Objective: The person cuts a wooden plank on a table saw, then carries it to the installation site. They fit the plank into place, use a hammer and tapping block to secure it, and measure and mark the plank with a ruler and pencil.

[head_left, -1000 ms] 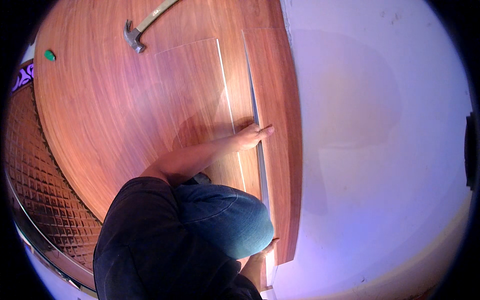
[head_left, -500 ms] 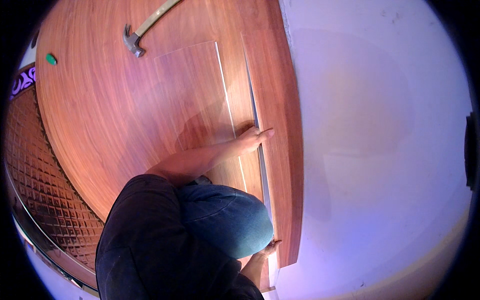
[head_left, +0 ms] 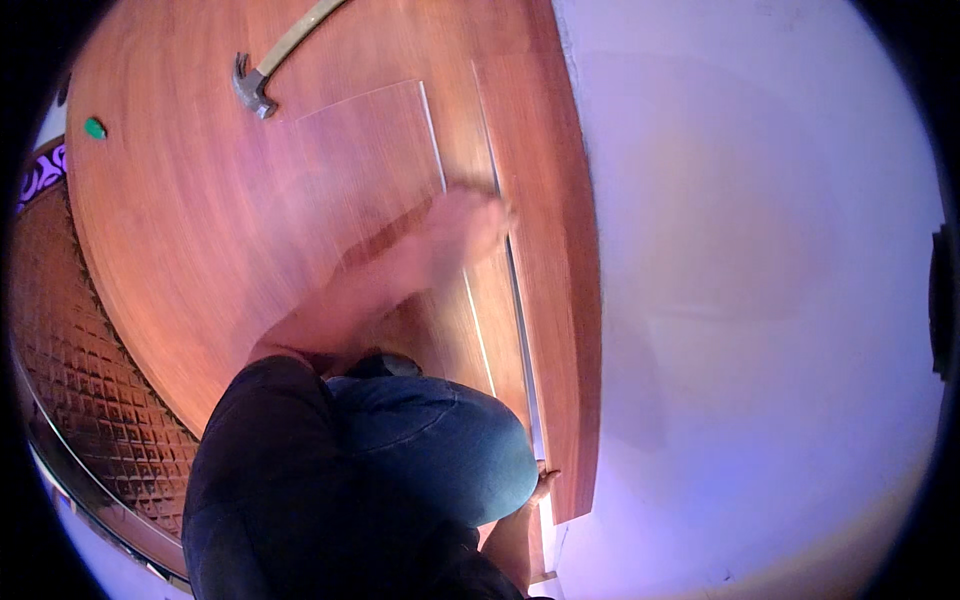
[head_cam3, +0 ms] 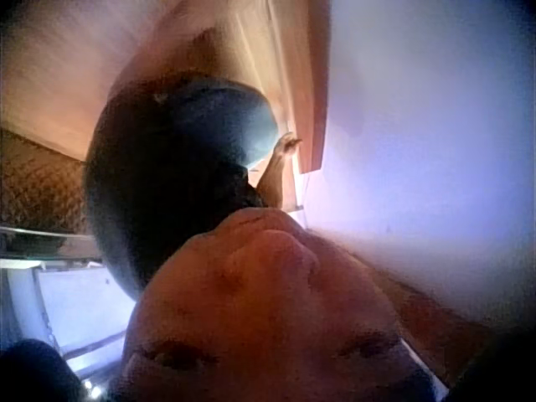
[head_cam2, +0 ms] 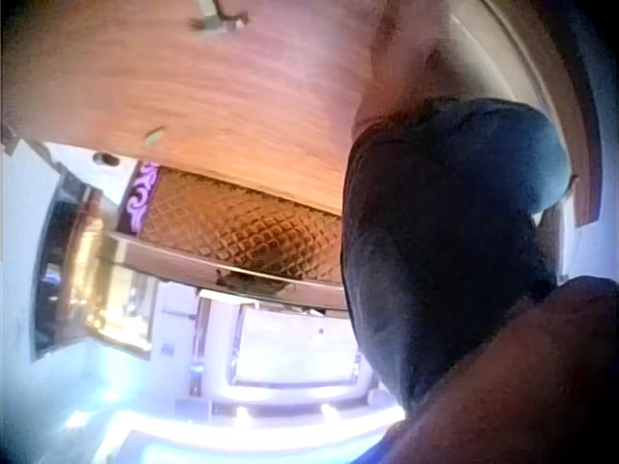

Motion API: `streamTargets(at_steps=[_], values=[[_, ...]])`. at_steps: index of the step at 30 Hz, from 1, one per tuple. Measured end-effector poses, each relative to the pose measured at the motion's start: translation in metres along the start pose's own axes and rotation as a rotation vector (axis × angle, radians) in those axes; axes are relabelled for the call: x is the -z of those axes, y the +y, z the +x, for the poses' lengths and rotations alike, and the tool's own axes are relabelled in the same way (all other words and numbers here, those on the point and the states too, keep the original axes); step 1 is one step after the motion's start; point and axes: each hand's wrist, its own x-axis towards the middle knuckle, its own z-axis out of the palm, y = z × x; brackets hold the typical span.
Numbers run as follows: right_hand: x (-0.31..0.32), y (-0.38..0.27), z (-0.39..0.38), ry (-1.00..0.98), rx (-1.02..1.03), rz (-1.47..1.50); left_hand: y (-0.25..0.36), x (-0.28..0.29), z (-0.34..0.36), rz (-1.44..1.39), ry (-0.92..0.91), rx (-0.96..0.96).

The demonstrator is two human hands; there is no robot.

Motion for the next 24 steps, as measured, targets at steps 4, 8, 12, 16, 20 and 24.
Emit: streamTargets(at_steps=[4,8,12,16,20,24], values=[[-0.034,0.005,0.001,0.052,0.016,0.039,-0.023,0.037,0.048,0.330,0.739,-0.121],[-0.044,0.007,0.009,0.144,0.093,0.077,-0.039,0.025,0.065,0.366,0.691,-0.117],[-0.051,0.027,0.019,0.279,0.166,0.142,-0.035,0.025,0.066,0.411,0.633,-0.087],[-0.048,0.011,0.011,0.262,0.102,0.072,-0.028,0.023,0.068,0.374,0.634,-0.103],[0.013,0.007,0.011,-0.072,-0.037,0.106,-0.038,0.026,0.088,0.364,0.641,-0.124],[0.034,-0.017,0.001,-0.172,-0.125,0.078,-0.055,0.023,0.070,0.372,0.619,-0.056]])
